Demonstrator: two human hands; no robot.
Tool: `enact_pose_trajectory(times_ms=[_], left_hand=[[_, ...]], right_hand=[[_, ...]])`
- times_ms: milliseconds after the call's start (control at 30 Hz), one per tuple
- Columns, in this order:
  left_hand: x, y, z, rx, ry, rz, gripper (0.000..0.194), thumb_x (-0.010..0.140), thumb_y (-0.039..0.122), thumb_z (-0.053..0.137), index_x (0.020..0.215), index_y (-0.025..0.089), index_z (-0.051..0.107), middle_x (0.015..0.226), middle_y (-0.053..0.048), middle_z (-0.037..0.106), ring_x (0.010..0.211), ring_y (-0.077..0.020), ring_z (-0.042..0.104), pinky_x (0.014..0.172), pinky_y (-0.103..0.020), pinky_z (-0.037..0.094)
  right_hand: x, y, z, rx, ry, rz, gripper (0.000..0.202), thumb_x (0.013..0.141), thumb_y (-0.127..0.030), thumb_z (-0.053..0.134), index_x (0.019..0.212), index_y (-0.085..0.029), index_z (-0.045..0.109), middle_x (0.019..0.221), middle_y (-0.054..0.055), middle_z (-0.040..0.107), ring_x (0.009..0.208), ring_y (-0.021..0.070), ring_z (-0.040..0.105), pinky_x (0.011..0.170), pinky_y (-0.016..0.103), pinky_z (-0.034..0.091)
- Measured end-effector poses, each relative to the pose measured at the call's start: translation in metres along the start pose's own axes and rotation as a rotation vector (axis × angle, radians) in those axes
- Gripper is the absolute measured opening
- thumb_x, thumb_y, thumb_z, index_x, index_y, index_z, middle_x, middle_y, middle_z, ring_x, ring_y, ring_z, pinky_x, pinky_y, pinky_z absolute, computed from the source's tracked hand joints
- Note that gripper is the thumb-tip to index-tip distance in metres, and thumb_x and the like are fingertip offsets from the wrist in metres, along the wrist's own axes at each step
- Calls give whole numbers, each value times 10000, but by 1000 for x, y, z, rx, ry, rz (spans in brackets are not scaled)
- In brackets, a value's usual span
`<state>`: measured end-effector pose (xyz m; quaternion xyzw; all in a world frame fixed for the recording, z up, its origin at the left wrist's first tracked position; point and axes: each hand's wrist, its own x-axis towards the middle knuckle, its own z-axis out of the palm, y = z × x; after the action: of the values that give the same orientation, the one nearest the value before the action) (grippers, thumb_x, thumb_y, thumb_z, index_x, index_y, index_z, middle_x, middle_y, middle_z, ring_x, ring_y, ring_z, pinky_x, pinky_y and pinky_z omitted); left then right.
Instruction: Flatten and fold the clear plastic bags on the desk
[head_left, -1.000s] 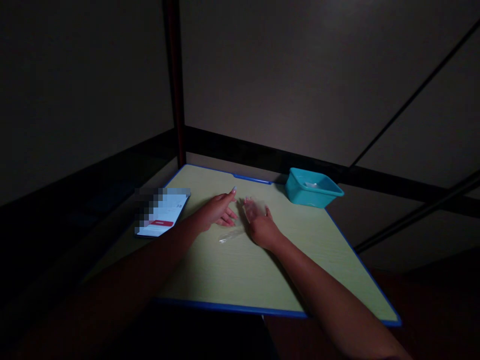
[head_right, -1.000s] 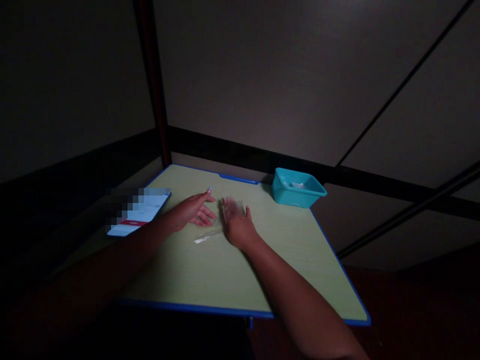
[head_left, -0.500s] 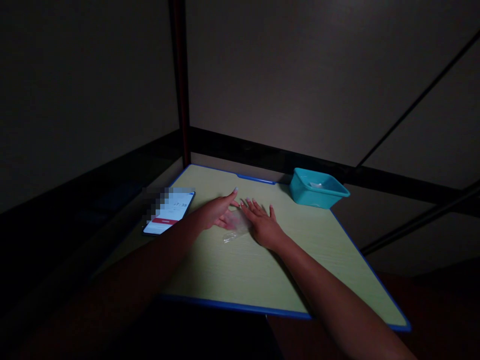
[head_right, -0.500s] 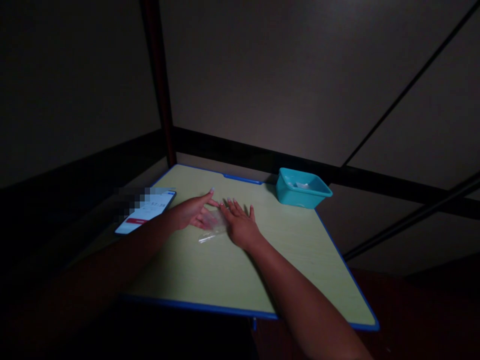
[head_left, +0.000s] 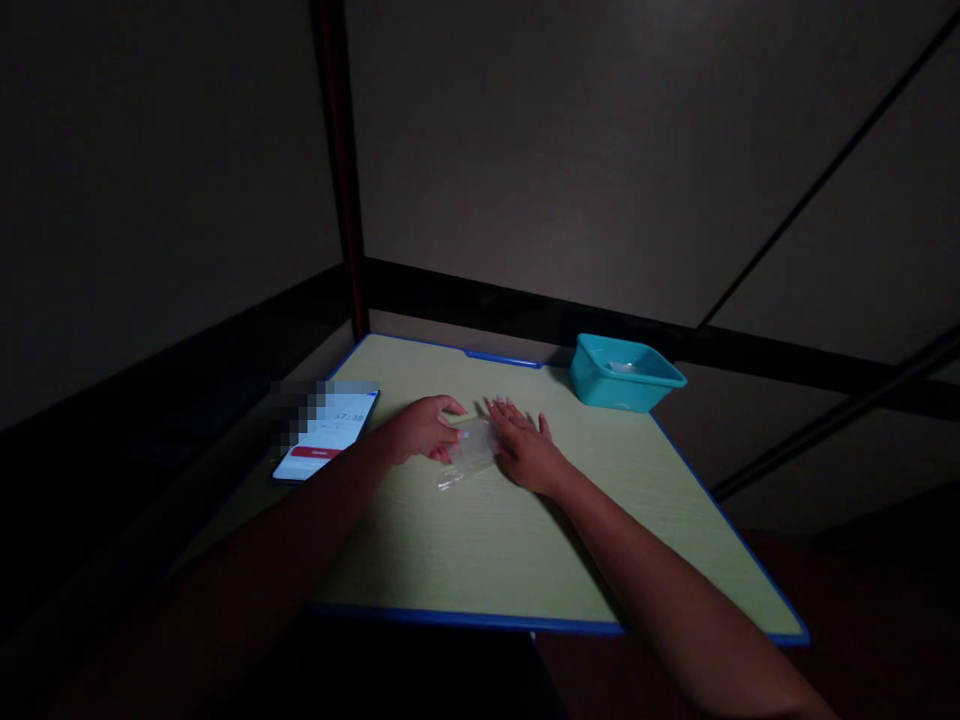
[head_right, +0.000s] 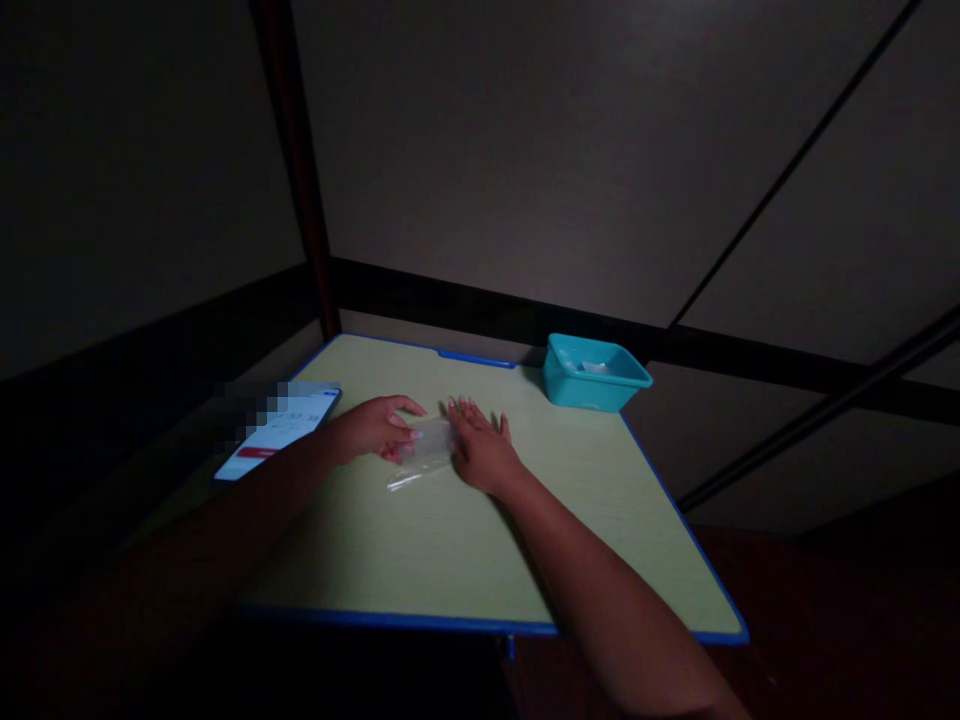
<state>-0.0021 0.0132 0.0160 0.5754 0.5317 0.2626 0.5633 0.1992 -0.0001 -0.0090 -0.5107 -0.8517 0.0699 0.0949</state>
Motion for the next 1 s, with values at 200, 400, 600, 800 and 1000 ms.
enact_pose_trajectory(times_ms=[200, 400, 600, 800, 1000], left_hand=[[1, -4, -4, 110, -63, 27, 450, 712, 135, 663, 1124, 123, 481, 505, 45, 587, 373, -96, 521, 436, -196, 421], [2, -7, -8, 209, -113, 24, 463, 718, 154, 622, 1151, 135, 458, 499, 43, 599, 370, -99, 513, 418, -184, 397], [1, -5, -6, 258, -90, 9, 473, 711, 195, 620, 1155, 135, 467, 482, 45, 590, 365, -104, 502, 416, -191, 402], [1, -4, -12, 273, -86, 40, 470, 682, 151, 593, 1139, 131, 482, 496, 52, 577, 367, -91, 463, 391, -181, 357], [2, -4, -14, 322, -47, 34, 476, 648, 155, 595, 1115, 139, 507, 521, 45, 591, 381, -92, 452, 385, -180, 334]], right_hand=[[0, 5, -2, 28, -24, -33, 743, 778, -127, 390, 1463, -222, 120, 1516, 97, 134, 1386, 232, 123, 1020, 644, 88], [-1, -1, -4, 9, -95, -107, 784, 747, -88, 375, 1465, -231, 94, 1520, 62, 122, 1386, 208, 123, 1042, 611, 82], [2, -4, -1, -44, -126, -131, 782, 754, -98, 365, 1469, -194, 64, 1522, 69, 119, 1389, 198, 106, 1064, 575, 60], [1, -6, -3, -37, -105, -124, 786, 742, -101, 376, 1468, -209, 94, 1523, 59, 123, 1388, 188, 107, 1066, 571, 62], [-3, 0, -8, 20, -93, -162, 774, 751, -113, 408, 1461, -223, 121, 1521, 64, 125, 1388, 197, 112, 1049, 597, 78]])
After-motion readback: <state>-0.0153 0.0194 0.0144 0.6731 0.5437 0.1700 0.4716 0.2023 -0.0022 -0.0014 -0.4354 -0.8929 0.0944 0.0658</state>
